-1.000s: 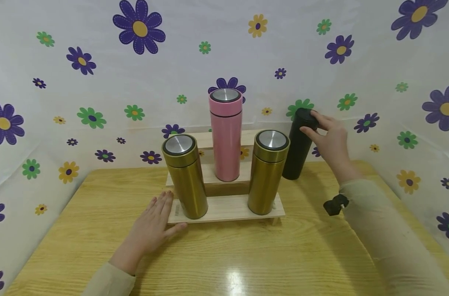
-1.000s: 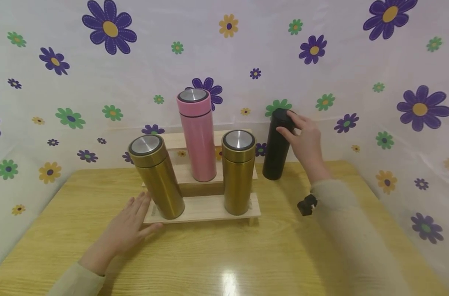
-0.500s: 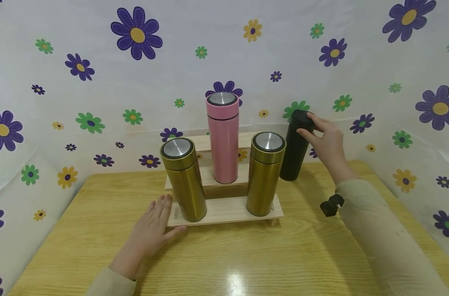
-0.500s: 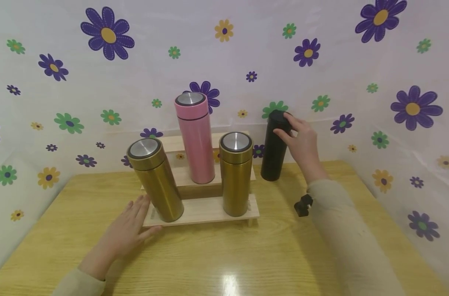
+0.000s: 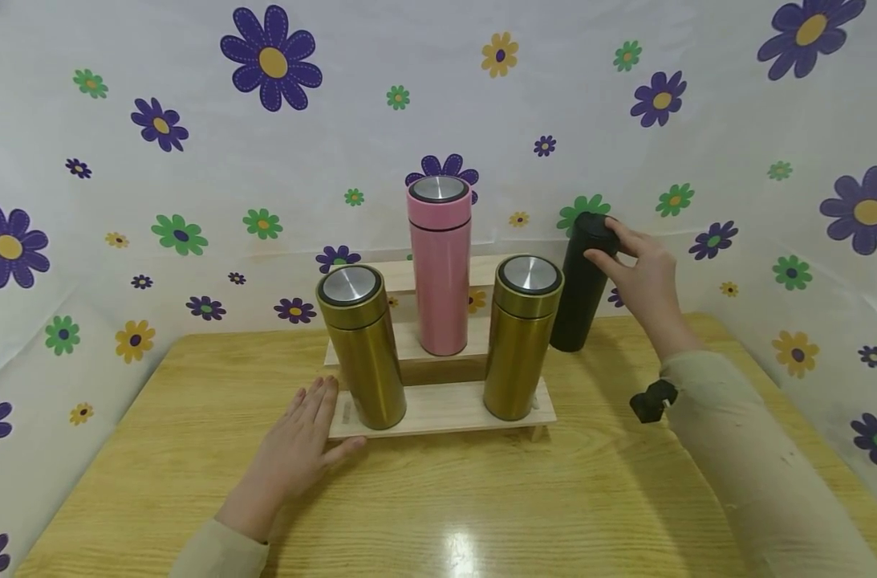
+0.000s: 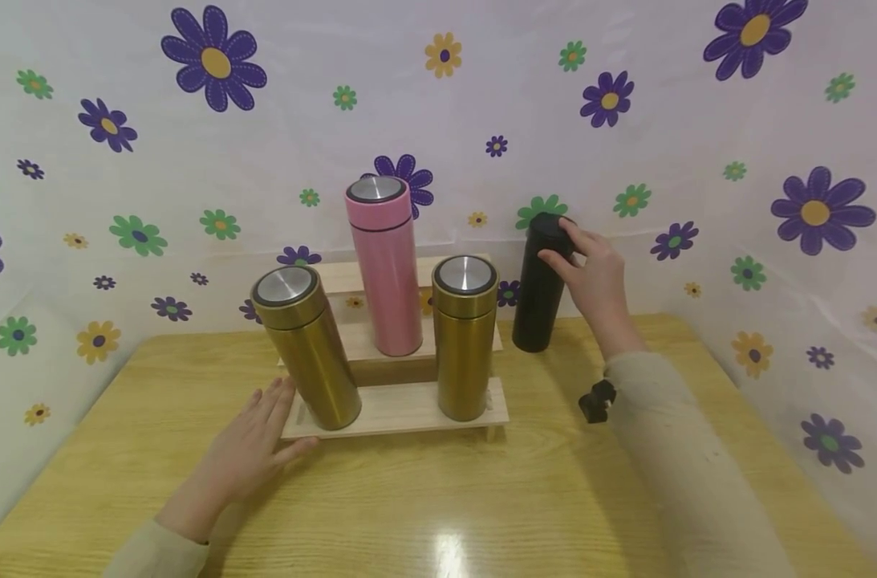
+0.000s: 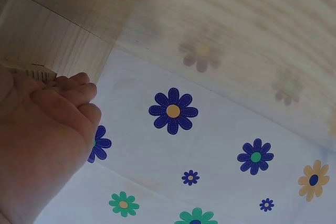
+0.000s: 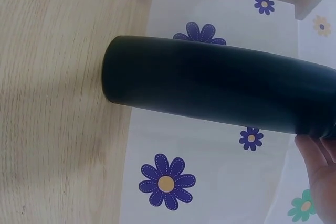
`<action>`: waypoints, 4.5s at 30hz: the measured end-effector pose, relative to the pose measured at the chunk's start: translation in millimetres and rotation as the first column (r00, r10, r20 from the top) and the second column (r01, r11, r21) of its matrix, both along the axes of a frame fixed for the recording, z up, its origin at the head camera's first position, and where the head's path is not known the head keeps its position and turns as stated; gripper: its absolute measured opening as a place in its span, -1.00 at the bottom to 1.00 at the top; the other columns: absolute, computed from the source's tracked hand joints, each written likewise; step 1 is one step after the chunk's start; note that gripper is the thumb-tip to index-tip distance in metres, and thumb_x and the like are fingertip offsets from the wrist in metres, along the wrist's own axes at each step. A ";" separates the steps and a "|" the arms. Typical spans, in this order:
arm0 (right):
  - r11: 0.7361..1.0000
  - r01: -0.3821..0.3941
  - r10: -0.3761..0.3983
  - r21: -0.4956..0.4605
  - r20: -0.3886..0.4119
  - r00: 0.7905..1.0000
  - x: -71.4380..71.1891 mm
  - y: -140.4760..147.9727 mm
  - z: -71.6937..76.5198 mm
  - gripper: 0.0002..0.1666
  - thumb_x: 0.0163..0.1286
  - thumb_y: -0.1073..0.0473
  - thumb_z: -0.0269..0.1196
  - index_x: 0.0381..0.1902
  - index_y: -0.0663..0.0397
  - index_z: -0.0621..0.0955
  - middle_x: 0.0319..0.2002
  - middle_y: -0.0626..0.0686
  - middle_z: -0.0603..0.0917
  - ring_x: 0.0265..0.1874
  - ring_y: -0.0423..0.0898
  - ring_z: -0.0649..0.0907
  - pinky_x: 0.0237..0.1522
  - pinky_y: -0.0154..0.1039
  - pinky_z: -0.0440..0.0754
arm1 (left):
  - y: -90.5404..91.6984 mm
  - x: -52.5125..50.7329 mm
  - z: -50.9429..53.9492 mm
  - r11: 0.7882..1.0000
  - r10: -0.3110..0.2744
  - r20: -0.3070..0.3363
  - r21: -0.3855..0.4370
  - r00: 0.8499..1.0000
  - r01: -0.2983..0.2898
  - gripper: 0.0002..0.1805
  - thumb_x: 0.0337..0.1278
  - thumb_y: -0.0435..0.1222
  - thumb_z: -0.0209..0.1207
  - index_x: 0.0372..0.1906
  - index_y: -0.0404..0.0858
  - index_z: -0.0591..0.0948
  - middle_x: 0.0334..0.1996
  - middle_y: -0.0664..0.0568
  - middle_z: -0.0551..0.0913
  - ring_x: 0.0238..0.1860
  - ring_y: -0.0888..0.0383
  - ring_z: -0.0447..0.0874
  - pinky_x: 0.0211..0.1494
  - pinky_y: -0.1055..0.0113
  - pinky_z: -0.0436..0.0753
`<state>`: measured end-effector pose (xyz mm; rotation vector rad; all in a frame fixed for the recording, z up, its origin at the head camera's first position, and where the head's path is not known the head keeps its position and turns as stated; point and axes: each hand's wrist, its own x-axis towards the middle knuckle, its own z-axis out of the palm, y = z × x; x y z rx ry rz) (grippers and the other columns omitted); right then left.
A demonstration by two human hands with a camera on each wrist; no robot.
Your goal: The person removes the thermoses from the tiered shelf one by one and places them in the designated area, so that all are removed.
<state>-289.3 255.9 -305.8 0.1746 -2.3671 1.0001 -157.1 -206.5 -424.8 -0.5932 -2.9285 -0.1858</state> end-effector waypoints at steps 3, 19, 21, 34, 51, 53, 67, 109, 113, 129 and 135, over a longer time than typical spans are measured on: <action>1.000 0.009 -0.009 0.002 0.007 1.000 0.5 0.7 0.0 -0.28 0.25 -0.07 0.32 0.36 -0.12 0.42 0.20 0.25 0.50 0.11 0.20 0.55 0.09 0.11 0.55 | 0.7 -0.8 0.4 1.000 -0.006 -0.004 0.004 1.000 0.006 0.06 0.20 0.29 -0.03 0.45 -0.48 0.01 0.45 -0.28 0.04 0.46 -0.14 -0.02 0.49 0.02 -0.02; 0.999 -0.021 0.018 0.048 0.067 0.998 9.1 0.5 6.4 -0.23 0.35 -0.11 0.21 0.45 -0.11 0.26 0.41 0.21 0.23 0.33 0.23 0.28 0.25 0.17 0.33 | -0.7 -1.4 0.4 1.000 -0.009 -0.012 -0.003 1.000 0.009 0.06 0.21 0.31 -0.07 0.44 -0.49 0.03 0.44 -0.29 0.06 0.45 -0.14 -0.01 0.49 0.02 -0.02; 0.998 -0.008 0.006 0.069 0.039 0.999 15.4 -2.0 12.1 -0.24 0.38 -0.13 0.17 0.46 -0.10 0.25 0.44 0.19 0.16 0.39 0.22 0.17 0.33 0.20 0.20 | -0.6 -0.9 1.1 1.000 -0.010 -0.016 -0.001 1.000 0.009 0.06 0.21 0.30 -0.06 0.44 -0.49 0.04 0.44 -0.30 0.06 0.45 -0.15 0.00 0.49 0.02 -0.02; 0.889 -0.455 0.458 0.057 -0.106 0.882 85.8 -62.6 47.9 -0.46 0.49 0.04 0.06 0.40 -0.13 0.36 0.35 -0.03 0.36 0.24 0.01 0.44 0.24 -0.21 0.44 | 0.3 -1.9 0.5 1.000 -0.018 -0.037 0.010 0.999 0.018 0.06 0.20 0.30 -0.04 0.43 -0.51 0.04 0.43 -0.32 0.08 0.44 -0.17 0.03 0.48 0.00 0.01; 0.846 -0.533 0.532 0.032 -0.136 0.836 93.1 -82.1 37.8 -0.42 0.29 0.15 0.31 0.27 0.03 0.50 0.17 0.05 0.54 0.02 -0.08 0.55 -0.08 -0.49 0.60 | -1.5 -1.0 -2.6 1.000 -0.018 -0.019 0.004 1.000 0.018 0.07 0.20 0.28 -0.02 0.44 -0.51 0.04 0.43 -0.31 0.07 0.44 -0.15 0.00 0.48 0.01 0.01; 0.861 -0.507 0.507 0.048 -0.177 0.844 93.0 -81.7 37.2 -0.43 0.27 0.13 0.33 0.24 0.08 0.53 0.15 0.07 0.56 0.01 -0.08 0.56 -0.06 -0.51 0.58 | -1.5 -0.9 -2.4 1.000 -0.017 -0.019 0.004 1.000 0.017 0.06 0.20 0.28 -0.01 0.43 -0.51 0.03 0.44 -0.30 0.05 0.45 -0.15 0.00 0.49 0.02 0.00; 0.905 -0.421 0.382 -0.057 -0.324 0.865 96.6 -40.7 40.0 -0.49 0.20 0.22 0.38 0.11 0.28 0.59 -0.01 0.01 0.63 -0.30 -0.24 0.55 -0.41 -0.59 0.49 | -1.1 -2.0 -2.5 1.000 -0.006 -0.007 -0.002 1.000 0.006 0.07 0.19 0.29 -0.01 0.44 -0.50 0.03 0.44 -0.30 0.06 0.45 -0.14 -0.01 0.49 0.02 0.00; 0.984 0.173 -0.168 -0.052 0.084 0.982 11.4 66.1 8.3 -0.21 0.32 -0.16 0.20 0.39 0.09 0.32 0.31 0.26 0.37 0.24 0.20 0.39 0.26 -0.05 0.42 | -0.7 0.0 -0.9 1.000 -0.017 -0.028 -0.004 0.999 0.017 0.06 0.20 0.30 -0.05 0.43 -0.51 0.05 0.42 -0.32 0.10 0.44 -0.15 0.03 0.48 0.02 0.02; 0.984 0.173 -0.168 -0.052 0.087 0.982 9.2 67.6 6.7 -0.20 0.32 -0.17 0.20 0.40 0.08 0.30 0.32 0.26 0.35 0.27 0.19 0.37 0.26 -0.04 0.41 | -1.0 -1.5 -1.7 1.000 -0.014 -0.022 -0.002 1.000 0.014 0.06 0.20 0.30 -0.06 0.43 -0.50 0.04 0.43 -0.31 0.08 0.44 -0.15 0.01 0.49 0.02 0.01; 0.986 0.164 -0.161 -0.036 0.077 0.984 7.6 68.4 2.1 -0.20 0.36 -0.16 0.16 0.42 0.10 0.28 0.33 0.30 0.33 0.28 0.23 0.35 0.26 0.09 0.38 | -1.9 -2.2 -2.1 1.000 -0.013 -0.025 0.002 1.000 0.013 0.06 0.21 0.30 -0.06 0.43 -0.50 0.05 0.43 -0.31 0.09 0.44 -0.15 0.01 0.48 0.01 0.01; 0.988 0.155 -0.156 0.024 0.014 0.988 11.3 66.1 4.2 -0.15 0.38 -0.16 0.15 0.45 0.17 0.20 0.43 0.30 0.13 0.41 0.22 0.10 0.41 0.15 0.04 | -1.2 -0.4 -1.0 1.000 -0.012 -0.012 0.000 1.000 0.012 0.06 0.21 0.29 -0.04 0.44 -0.50 0.04 0.43 -0.31 0.09 0.44 -0.15 0.01 0.48 0.01 0.00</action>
